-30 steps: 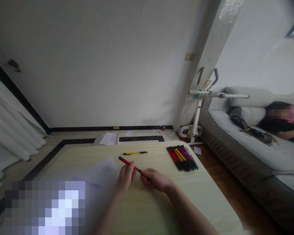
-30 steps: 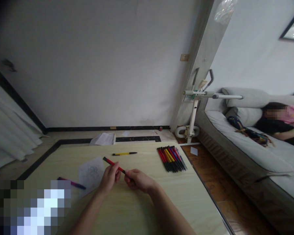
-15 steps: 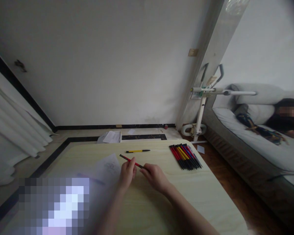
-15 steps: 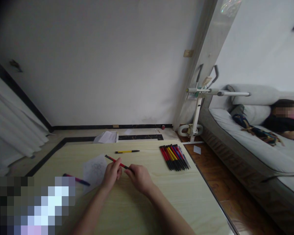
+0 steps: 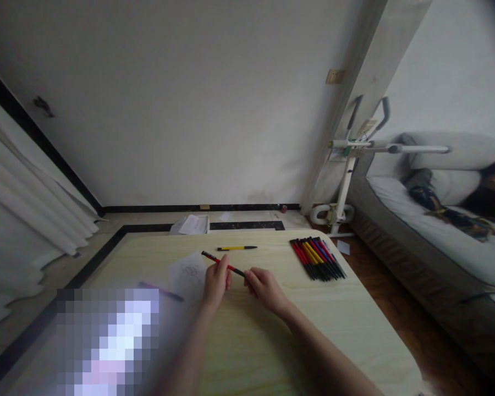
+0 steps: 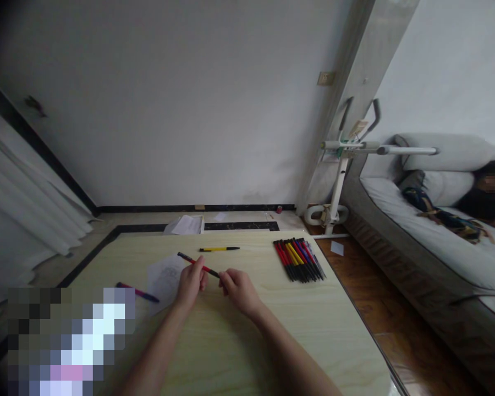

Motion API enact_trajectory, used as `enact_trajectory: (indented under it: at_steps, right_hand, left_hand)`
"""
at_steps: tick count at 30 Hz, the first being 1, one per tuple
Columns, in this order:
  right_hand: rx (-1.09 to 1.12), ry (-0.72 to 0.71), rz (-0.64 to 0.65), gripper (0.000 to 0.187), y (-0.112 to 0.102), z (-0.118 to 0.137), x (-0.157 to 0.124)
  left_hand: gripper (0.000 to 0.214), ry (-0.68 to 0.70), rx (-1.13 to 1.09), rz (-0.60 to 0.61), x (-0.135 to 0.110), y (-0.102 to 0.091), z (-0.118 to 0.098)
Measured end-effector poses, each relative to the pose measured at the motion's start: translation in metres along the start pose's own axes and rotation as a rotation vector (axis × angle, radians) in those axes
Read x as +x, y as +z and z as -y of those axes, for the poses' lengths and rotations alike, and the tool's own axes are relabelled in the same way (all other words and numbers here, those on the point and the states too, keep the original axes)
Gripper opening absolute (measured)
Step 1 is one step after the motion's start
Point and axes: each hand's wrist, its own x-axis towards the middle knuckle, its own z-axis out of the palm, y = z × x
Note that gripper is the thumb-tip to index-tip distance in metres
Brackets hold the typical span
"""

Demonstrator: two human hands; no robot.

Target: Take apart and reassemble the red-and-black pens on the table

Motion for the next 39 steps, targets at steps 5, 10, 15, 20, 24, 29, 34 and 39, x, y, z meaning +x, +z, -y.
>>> enact_trajectory:
  at_steps: [5, 10, 15, 20, 24, 29, 34, 39]
  right_hand:
    - [-0.272, -0.175, -0.124, 0.024, -0.001, 0.001, -0.002]
    - [-0.237, -0.161, -0.099, 0.029, -0.001, 0.006, -0.004]
    - [-0.099, -0.033, 0.001, 0.049, -0.002, 0.007, -0.004]
    - [-0.127, -0.109, -0.086, 0.033, -0.001, 0.004, -0.002]
    - [-0.139, -0.138, -0.175, 0.024, 0.000, 0.001, 0.000]
    - [-0.100, -0.098, -0.100, 0.034, 0.000, 0.003, -0.002]
    - [0.013, -0.029, -0.094, 0.046, 0.001, 0.003, -0.002]
    - [0.128, 0.027, -0.118, 0.047, 0.002, -0.004, 0.002]
  left_hand:
    - [0.051, -0.014, 0.020, -0.013, 0.001, 0.000, 0.000]
    - [0.052, -0.061, -0.034, -0.063, 0.000, 0.001, -0.006]
    - [0.054, -0.027, -0.029, -0.023, -0.002, 0.002, -0.006]
    - [0.053, -0.049, -0.062, -0.026, -0.001, 0.002, -0.003]
    - [0.052, -0.063, -0.084, -0.037, -0.001, 0.003, -0.005]
    - [0.052, -0.060, -0.097, -0.067, -0.001, 0.003, -0.005]
    - [0.047, -0.088, -0.157, -0.033, -0.001, 0.005, -0.003]
    - [0.043, -0.122, -0.329, 0.048, -0.002, 0.005, -0.007]
